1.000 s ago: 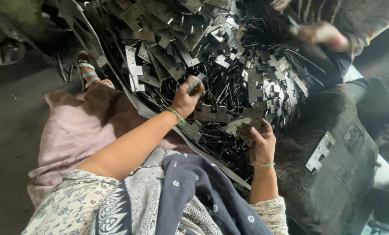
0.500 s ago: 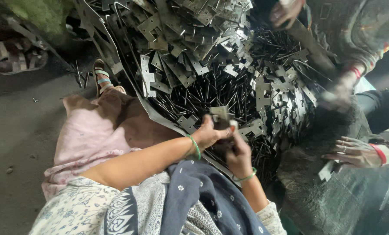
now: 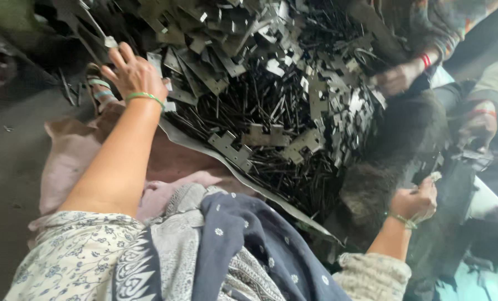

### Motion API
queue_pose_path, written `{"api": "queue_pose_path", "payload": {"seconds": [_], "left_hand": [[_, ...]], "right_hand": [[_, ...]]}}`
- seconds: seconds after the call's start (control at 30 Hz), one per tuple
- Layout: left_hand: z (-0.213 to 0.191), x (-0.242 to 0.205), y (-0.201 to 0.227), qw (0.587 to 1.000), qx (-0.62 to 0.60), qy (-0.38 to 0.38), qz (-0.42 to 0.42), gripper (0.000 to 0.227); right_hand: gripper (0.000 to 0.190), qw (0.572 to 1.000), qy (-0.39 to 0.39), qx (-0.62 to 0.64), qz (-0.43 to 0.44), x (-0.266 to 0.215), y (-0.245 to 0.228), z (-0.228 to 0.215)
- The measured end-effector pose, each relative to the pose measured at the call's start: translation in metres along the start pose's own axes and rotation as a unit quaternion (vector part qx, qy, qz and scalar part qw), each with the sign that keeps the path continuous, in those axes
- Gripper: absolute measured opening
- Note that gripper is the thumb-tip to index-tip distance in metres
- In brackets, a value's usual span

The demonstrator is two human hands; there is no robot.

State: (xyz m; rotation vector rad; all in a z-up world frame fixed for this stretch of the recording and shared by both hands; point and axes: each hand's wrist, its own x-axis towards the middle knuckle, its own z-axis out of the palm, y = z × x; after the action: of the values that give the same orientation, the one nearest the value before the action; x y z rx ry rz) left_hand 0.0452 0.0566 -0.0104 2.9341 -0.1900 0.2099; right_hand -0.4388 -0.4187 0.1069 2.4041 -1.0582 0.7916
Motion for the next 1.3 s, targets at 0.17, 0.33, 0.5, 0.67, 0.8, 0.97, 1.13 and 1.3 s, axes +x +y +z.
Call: {"api": "queue_pose_path", "payload": {"seconds": [0.17, 0.33, 0.5, 0.67, 0.8, 0.97, 1.13, 1.3], "left_hand": [[0.004, 0.008, 0.005, 0.995, -0.011, -0.089, -0.031, 0.036], [0.000, 0.005, -0.001, 0.987, -0.031, -0.148, -0.063, 0.044], [-0.011, 0.003, 0.001, 0.999, -0.043, -0.017, -0.012, 0.081], [-0.017, 0.014, 0.007, 0.994, -0.045, -0.103, -0.001, 0.070], [-0.013, 0.007, 0.020, 0.991, -0.120, -0.061, -0.023, 0.071], [-0.020, -0.025, 0.036, 0.975, -0.182, -0.111, 0.061, 0.057], [-0.034, -0.050, 0.053, 0.898, -0.361, 0.008, 0.252, 0.034], [-0.053, -0.043, 0.039, 0.510, -0.844, -0.159, 0.042, 0.032]], "right_hand": [[0.060, 0.989, -0.137, -0.049, 0.035, -0.011, 0.038, 0.008], [0.036, 0.981, -0.106, 0.119, -0.114, 0.008, -0.094, -0.028], [0.049, 0.807, -0.277, 0.420, -0.310, -0.006, -0.287, -0.046], [0.086, 0.747, -0.331, 0.322, -0.479, -0.025, -0.400, -0.028], [0.083, 0.697, -0.416, 0.267, -0.520, -0.035, -0.429, -0.003], [0.057, 0.668, -0.503, 0.209, -0.507, -0.028, -0.403, 0.011], [0.046, 0.699, -0.474, 0.357, -0.400, -0.004, -0.324, -0.010], [0.029, 0.809, -0.339, 0.464, -0.126, 0.007, -0.225, -0.046]]}}
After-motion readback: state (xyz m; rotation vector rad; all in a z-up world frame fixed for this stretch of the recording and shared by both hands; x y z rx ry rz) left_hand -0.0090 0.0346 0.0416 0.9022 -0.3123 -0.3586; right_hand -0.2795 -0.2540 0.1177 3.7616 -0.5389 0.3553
